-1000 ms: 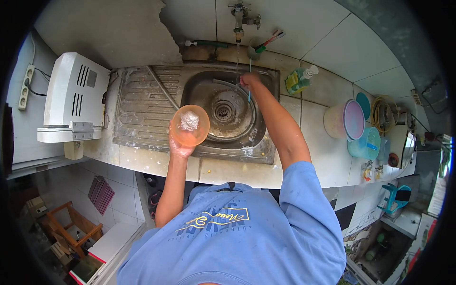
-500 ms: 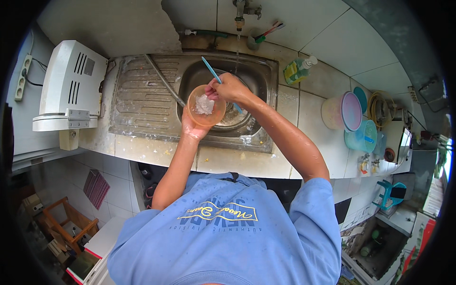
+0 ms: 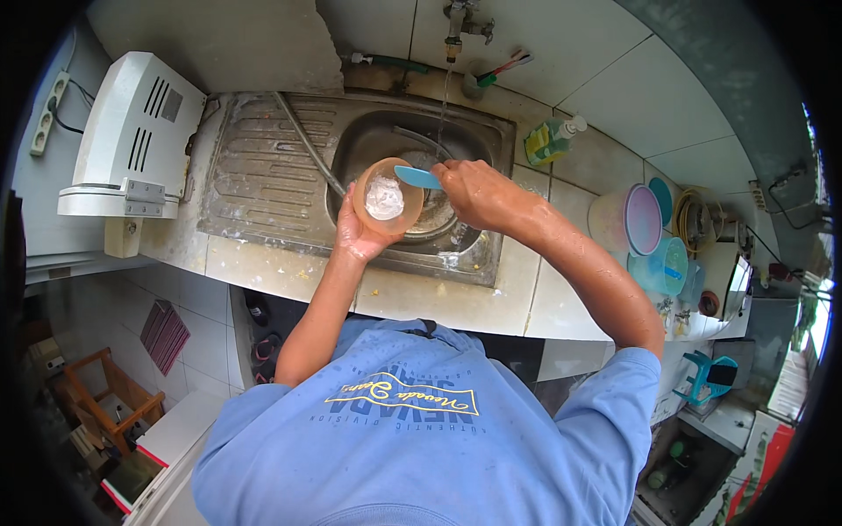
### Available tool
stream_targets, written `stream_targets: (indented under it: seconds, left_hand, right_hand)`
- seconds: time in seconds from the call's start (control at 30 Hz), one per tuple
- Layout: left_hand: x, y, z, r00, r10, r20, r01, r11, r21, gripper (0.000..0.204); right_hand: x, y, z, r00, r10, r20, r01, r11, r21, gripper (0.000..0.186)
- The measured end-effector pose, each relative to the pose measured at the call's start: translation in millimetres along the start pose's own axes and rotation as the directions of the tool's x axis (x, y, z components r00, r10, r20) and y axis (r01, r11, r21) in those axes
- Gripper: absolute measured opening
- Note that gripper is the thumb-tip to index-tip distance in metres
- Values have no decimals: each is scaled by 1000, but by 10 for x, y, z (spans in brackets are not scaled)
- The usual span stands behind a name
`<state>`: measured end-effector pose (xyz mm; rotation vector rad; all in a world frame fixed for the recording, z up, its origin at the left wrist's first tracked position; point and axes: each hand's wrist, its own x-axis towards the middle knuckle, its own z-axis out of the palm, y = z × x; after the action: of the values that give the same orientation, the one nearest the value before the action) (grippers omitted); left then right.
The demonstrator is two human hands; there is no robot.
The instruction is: The person washes a blue spatula in a sink, mixes a white substance in a small orange bowl by hand, and applies the mixture to a dental mold on an articulator using the spatula.
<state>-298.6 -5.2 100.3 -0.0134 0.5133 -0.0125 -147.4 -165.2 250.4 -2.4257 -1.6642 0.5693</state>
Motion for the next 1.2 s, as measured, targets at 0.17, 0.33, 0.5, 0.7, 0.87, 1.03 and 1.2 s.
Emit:
stream_targets:
  seconds: [0.17,0.33,0.5,0.7,0.87,1.03,1.2]
  left_hand:
    - [98,2,-20,999,-21,27,21,1000,-6,56]
    - [149,-58,-33,1000,-14,-21,14,1000,22,52]
    - [216,-83,-142,1000,-10,-15,11,1000,29,48]
    - [256,-158,-124,996,30,-81,-28,999,27,49]
    - [257,-251,-98,991,120,-65,-116,991,65,52]
    - [326,-289,-134,983,179,-39,-178,983,37,54]
    - [335,-324,-55,990,140,-18,-139,989,44,54]
  right_hand:
    - [72,-126,-7,968,-90,234,126,982,-141,38]
    - [134,-38,290,948,-284,-144,244,939,-240,34]
    - [-12,-28,533,993,-115,25,118,982,-148,27]
    - [-46,-58,497,996,-22,-85,9,989,-150,42]
    - [-231,-158,729,989,146,24,-148,979,142,23]
    - [-156,-354,648,976,117,-184,-85,982,170,19]
    - [-205,-188,593,983,73,-171,-79,996,-29,16]
